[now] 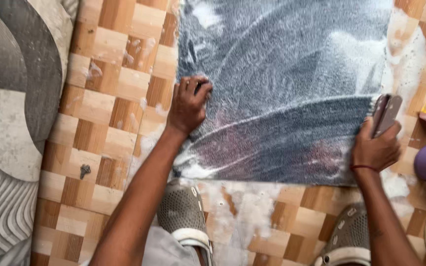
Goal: The person scrubs a grey mat with a brush and soapy water on the floor.
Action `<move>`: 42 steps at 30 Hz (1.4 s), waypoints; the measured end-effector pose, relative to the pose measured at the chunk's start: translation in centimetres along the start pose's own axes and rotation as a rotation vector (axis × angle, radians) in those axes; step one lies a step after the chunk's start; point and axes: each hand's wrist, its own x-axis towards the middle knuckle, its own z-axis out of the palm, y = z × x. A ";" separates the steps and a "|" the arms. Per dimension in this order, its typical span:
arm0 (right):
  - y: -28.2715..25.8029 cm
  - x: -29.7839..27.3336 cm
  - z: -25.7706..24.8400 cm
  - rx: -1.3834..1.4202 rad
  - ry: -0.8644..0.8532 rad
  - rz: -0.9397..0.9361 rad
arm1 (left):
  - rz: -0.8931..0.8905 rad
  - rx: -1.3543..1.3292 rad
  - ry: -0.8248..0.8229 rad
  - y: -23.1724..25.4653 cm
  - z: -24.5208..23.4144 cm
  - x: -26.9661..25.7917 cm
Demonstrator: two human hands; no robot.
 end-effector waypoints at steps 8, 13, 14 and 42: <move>-20.1 -12.4 3.4 0.219 0.028 -0.757 | -0.251 0.367 0.243 -3.4 1.5 -0.4; -2.0 4.2 -1.5 0.114 -0.061 0.055 | -0.166 0.192 0.140 -3.3 2.9 -1.6; -2.5 4.7 -0.2 0.127 -0.055 0.057 | -0.157 0.204 0.144 -3.5 2.1 -1.2; -24.0 0.6 7.1 0.241 -0.127 -0.463 | -0.323 0.049 0.240 0.1 -0.7 0.3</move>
